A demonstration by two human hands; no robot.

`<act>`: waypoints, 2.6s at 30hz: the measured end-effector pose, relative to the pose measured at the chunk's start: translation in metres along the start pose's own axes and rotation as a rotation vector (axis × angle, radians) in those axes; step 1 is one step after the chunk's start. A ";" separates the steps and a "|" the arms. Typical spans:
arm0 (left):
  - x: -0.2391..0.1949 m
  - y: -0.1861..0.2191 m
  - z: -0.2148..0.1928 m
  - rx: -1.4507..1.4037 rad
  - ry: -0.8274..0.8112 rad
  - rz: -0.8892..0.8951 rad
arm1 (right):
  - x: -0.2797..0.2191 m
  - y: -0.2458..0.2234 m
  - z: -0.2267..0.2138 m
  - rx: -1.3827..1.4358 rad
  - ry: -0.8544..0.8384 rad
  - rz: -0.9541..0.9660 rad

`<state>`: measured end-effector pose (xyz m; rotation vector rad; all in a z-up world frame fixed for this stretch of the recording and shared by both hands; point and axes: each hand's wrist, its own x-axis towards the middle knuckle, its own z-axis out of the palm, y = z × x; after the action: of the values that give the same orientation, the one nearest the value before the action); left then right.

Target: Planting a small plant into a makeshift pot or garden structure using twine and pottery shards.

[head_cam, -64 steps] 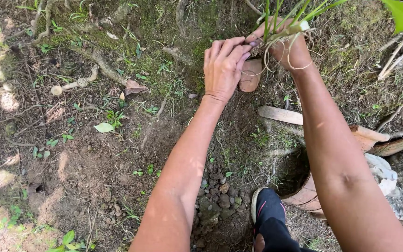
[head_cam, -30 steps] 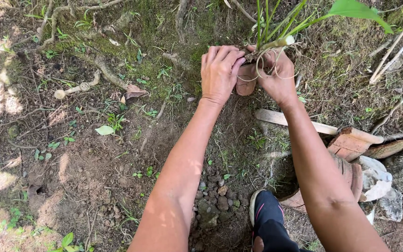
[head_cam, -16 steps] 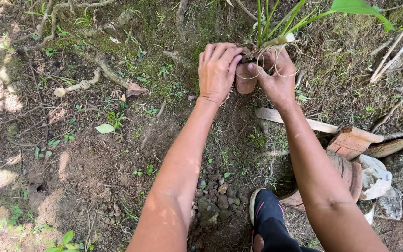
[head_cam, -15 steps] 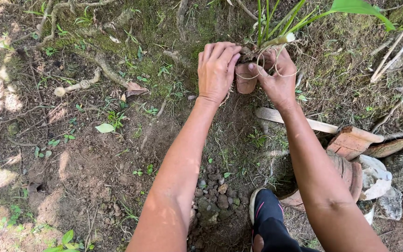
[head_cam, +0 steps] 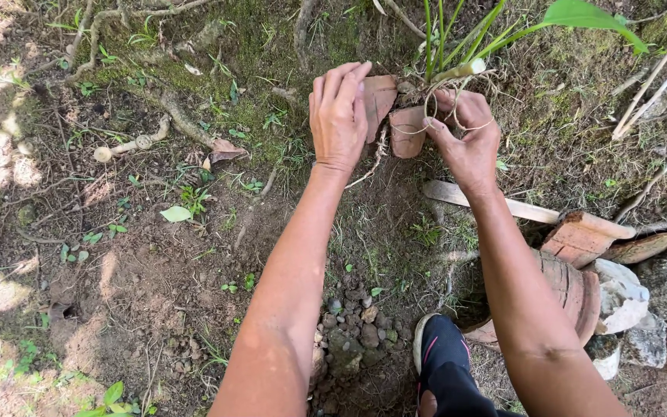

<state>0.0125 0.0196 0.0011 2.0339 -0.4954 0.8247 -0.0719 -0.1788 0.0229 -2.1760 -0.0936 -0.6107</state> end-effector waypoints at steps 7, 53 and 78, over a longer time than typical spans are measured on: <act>0.000 -0.011 -0.008 -0.026 0.052 -0.073 | -0.021 0.003 -0.004 0.026 0.064 0.035; -0.042 -0.037 -0.050 0.060 -0.348 0.074 | -0.072 -0.060 0.075 -0.217 -0.006 -0.275; -0.038 -0.008 -0.083 0.301 -0.846 -0.015 | -0.059 -0.055 0.024 -0.004 0.284 0.365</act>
<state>-0.0403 0.0943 0.0032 2.6244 -0.8461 -0.0276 -0.1293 -0.1171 0.0237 -2.0175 0.4464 -0.6964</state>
